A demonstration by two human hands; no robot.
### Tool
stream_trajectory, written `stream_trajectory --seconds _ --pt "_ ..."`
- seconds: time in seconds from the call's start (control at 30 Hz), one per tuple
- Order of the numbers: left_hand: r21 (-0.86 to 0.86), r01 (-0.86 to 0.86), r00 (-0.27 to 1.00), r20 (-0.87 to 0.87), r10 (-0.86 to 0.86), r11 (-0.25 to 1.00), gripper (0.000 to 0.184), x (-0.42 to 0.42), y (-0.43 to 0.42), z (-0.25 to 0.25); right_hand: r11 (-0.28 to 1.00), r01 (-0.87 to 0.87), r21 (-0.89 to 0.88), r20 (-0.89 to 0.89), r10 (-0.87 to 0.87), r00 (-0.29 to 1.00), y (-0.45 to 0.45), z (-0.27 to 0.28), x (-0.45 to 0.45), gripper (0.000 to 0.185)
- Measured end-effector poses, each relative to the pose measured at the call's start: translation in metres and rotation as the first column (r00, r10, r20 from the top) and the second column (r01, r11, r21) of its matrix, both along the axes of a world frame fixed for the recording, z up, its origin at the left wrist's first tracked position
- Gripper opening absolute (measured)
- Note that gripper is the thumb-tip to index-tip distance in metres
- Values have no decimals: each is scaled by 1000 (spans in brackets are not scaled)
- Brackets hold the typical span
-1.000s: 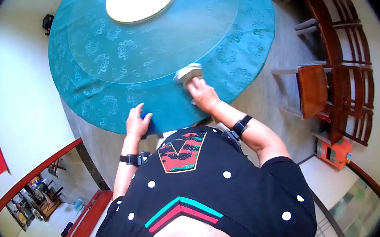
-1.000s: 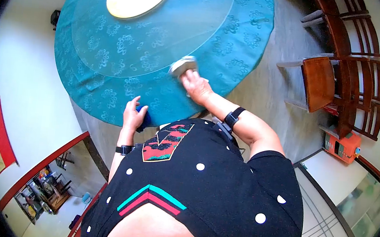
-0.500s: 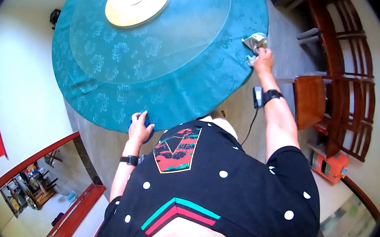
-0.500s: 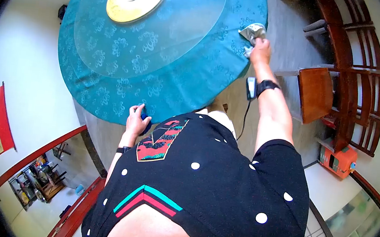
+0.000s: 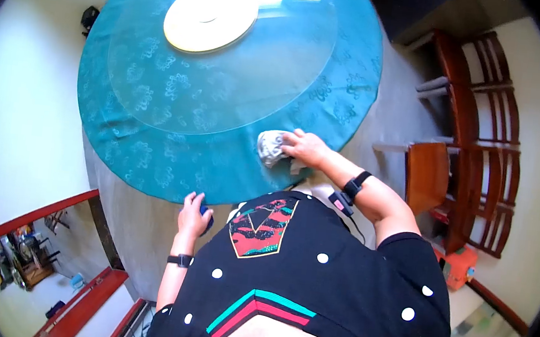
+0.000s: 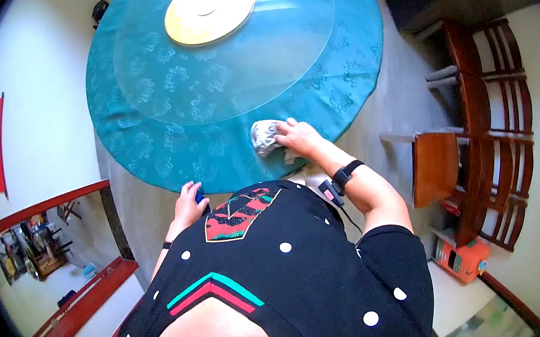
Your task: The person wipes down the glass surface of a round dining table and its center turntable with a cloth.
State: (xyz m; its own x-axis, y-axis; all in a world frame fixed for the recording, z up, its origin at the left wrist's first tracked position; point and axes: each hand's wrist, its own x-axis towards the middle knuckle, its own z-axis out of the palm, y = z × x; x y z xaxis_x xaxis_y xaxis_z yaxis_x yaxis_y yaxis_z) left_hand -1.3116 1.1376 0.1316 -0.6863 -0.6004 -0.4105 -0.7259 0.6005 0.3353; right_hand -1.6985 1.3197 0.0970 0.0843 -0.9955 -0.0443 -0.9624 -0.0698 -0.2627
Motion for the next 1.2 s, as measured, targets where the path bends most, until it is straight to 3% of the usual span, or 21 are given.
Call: stream_trajectory --seconds 0.13,0.23,0.37,0.4,0.43,0.47,0.5,0.53,0.6,0.63,0.67,0.7,0.73,0.77,0.87,0.93,1.0,1.07,1.13,1.2 --pt "199 -65 992 116 42 978 59 24 44 7 970 231 -74 -41 -235 971 30 1 -89 29" --pt "323 -356 879 434 197 877 58 36 100 11 891 438 -116 -2 -441 897 71 4 -175 22" --pt "434 -599 729 644 232 673 58 35 161 46 874 484 38 -48 -482 875 147 28 -281 26" --pt "472 -644 705 672 228 601 58 36 178 59 860 489 147 -71 -484 872 170 33 -312 23" --pt "508 -684 683 698 215 523 58 33 194 73 746 574 338 -57 -593 803 178 61 -336 19" --pt "553 -714 670 718 190 429 58 31 209 88 789 547 279 -129 -534 836 193 88 -360 16" --pt "588 -735 659 736 154 337 58 27 222 102 759 619 204 -125 -606 785 212 97 -392 11" --pt "643 -734 672 733 101 217 58 24 235 120 825 533 188 -186 -503 844 222 125 -424 12" --pt "726 -685 728 686 -9 -58 58 13 256 156 781 557 281 -293 -483 825 213 195 -478 23" --pt "750 -634 770 636 -58 -187 58 5 262 173 838 499 220 -329 -418 847 204 232 -498 27" --pt "780 -563 823 560 -94 -273 58 -6 264 190 835 536 126 -245 -497 832 187 266 -507 29" --pt "804 -488 870 479 -118 -339 57 -19 261 207 821 548 159 -177 -523 834 170 295 -539 29" --pt "843 -416 909 392 -141 -340 57 -38 249 226 880 456 136 -282 -407 869 148 321 -574 25" --pt "887 -385 920 346 -185 -257 57 -66 225 248 886 454 97 -304 -408 861 129 348 -585 25" --pt "897 -363 819 437 -372 253 57 -183 104 323 906 423 -28 -314 -410 856 90 396 -576 25" --pt "840 -209 830 423 -363 501 59 -197 47 336 916 389 -97 -308 -399 863 65 415 -554 25" --pt "743 -125 888 379 -259 658 55 -225 0 350 930 336 -147 -292 -365 884 30 428 -526 25" --pt "690 -117 978 205 -38 714 54 -233 -43 327 944 270 -191 -268 -315 911 -16 430 -491 25" --pt "552 42 996 -90 10 833 49 -247 -74 285 950 199 -239 -227 -254 940 -69 425 -448 25" --pt "638 -193 921 -145 361 746 41 -261 -87 228 950 124 -286 -166 -177 970 -132 409 -398 25"
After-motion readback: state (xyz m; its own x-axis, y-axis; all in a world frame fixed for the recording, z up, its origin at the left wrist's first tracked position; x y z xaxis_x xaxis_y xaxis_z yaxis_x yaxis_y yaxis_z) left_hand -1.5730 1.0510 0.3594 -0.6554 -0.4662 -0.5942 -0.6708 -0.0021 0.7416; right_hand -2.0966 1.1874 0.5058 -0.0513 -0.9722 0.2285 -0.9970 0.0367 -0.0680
